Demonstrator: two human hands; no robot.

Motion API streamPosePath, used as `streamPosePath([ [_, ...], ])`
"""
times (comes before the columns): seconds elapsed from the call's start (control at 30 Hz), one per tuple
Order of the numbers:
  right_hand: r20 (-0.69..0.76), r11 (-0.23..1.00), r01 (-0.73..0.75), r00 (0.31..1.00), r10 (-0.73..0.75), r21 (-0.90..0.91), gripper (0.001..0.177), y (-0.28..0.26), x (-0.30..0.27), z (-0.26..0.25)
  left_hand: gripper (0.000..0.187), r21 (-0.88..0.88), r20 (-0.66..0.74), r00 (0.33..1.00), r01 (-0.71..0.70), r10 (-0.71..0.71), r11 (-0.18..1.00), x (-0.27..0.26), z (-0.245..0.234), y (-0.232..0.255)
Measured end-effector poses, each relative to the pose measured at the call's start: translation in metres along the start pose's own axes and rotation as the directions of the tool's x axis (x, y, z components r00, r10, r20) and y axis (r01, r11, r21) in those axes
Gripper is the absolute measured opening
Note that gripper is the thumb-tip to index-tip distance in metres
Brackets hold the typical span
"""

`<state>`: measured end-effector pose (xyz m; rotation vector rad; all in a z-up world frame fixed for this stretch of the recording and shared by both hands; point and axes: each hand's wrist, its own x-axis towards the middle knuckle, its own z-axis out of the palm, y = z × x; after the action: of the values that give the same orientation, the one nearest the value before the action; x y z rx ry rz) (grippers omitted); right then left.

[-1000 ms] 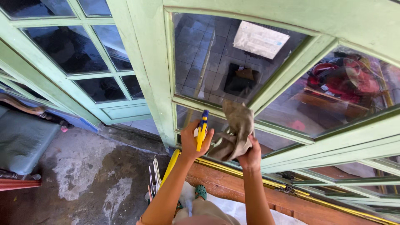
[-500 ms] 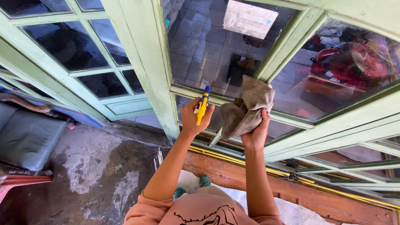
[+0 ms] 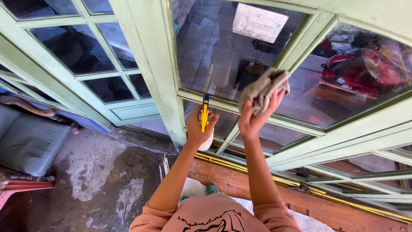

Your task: The person wipes the glass panes of a door and then a window with a cloth.

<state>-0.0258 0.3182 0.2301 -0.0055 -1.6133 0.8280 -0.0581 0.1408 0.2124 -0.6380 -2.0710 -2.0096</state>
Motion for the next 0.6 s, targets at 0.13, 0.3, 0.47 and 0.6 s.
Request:
streamPosePath([
  [0.13, 0.202, 0.849, 0.243, 0.965, -0.164, -0.469, 0.084, 0.037, 0.037, 0.049, 0.035, 0.015, -0.023, 1.0, 0.008, -0.007, 1.0, -0.001, -0.009, -0.002],
  [0.3, 0.12, 0.854, 0.213, 0.977, -0.177, -0.475, 0.079, 0.063, 0.038, 0.103, 0.033, 0.012, -0.065, 0.998, 0.025, -0.024, 1.0, 0.003, -0.024, 0.0],
  [0.47, 0.071, 0.913, 0.194, 0.981, -0.18, -0.358, 0.07, 0.054, 0.027, 0.166, 0.028, 0.0, -0.137, 0.988, 0.071, -0.07, 0.997, 0.002, -0.04, -0.007],
  [0.6, 0.601, 0.905, 0.379, 0.775, -0.198, -0.191, 0.067, 0.013, 0.026, 0.205, 0.024, 0.026, -0.183, 0.979, 0.096, -0.089, 0.995, -0.003, -0.042, -0.015],
])
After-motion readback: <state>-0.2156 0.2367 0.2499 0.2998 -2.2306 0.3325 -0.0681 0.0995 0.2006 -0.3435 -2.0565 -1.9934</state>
